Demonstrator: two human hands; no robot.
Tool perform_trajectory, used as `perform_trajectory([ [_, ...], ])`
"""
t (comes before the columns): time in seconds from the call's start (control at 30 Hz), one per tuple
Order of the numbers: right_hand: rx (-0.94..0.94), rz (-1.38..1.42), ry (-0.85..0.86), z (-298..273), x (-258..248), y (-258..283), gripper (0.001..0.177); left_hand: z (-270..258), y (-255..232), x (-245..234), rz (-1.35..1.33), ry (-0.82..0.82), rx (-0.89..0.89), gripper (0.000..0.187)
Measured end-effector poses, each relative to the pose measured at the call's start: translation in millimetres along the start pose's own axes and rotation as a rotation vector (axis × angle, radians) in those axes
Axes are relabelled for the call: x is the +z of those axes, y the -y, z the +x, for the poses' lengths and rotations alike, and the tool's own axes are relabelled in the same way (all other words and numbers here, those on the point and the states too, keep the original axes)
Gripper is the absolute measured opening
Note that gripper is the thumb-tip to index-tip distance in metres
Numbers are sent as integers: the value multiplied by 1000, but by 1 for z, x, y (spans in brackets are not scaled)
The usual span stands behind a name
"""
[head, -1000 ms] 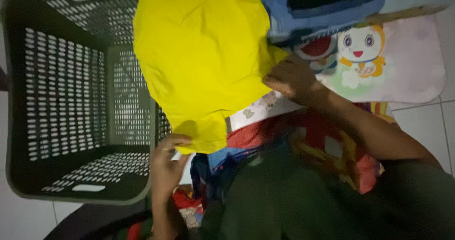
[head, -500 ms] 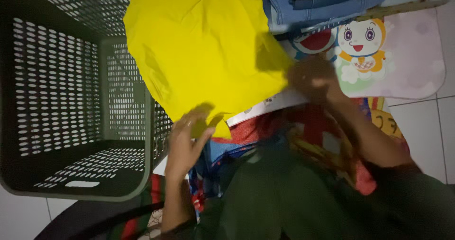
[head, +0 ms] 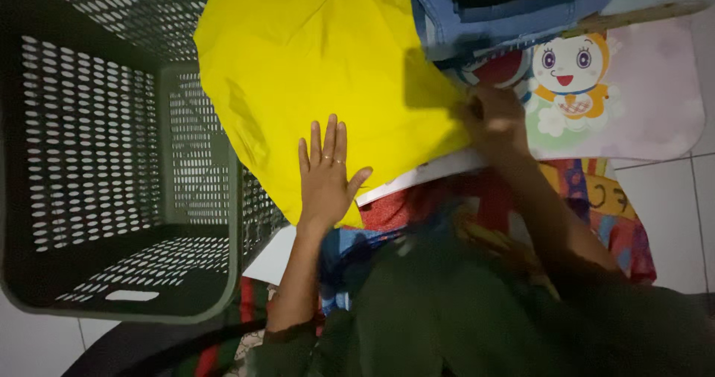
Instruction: The person folds several pieces of children's clothing on a small table, including a white cloth, a yellow shirt, and a pink shirt. The person smooths and folds each item by hand and places the folded items into a stack.
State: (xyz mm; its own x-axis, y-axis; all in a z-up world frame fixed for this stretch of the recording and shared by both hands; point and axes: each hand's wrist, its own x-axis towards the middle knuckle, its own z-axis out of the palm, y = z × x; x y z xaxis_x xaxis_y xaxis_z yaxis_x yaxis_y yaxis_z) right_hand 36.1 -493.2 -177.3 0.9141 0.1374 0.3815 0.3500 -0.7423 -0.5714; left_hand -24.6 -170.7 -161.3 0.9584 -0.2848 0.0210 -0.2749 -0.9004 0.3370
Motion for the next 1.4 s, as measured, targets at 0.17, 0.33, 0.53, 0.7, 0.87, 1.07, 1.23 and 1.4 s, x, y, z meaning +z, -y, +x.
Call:
perform_trajectory([
  [0.17,75,-74,74,-12,6,-17,21,-13,-5,-4,-66,-3,-13,93],
  [0.33,-184,-178,173,-10,48,10,23,-7,-6,-9,-193,-6,-42,82],
  [0.53,-571,94,312,8,76,78,73,15,-4,-2,-99,-15,26,78],
  [0.7,-423,1,318,18,54,72,84,10,7,-1,12,40,-60,92],
  [0.87,-214,-164,301,30,39,39,94,3,18,-2,-5,-40,-124,93],
  [1.07,-119,-199,255,27,53,65,96,2,16,1,9,-129,-185,96],
  [1.23,-282,-125,332,34,69,73,95,13,14,3,31,-93,-122,98],
  [1.4,-243,-90,254,52,70,47,98,18,22,-4,37,-79,-164,100],
])
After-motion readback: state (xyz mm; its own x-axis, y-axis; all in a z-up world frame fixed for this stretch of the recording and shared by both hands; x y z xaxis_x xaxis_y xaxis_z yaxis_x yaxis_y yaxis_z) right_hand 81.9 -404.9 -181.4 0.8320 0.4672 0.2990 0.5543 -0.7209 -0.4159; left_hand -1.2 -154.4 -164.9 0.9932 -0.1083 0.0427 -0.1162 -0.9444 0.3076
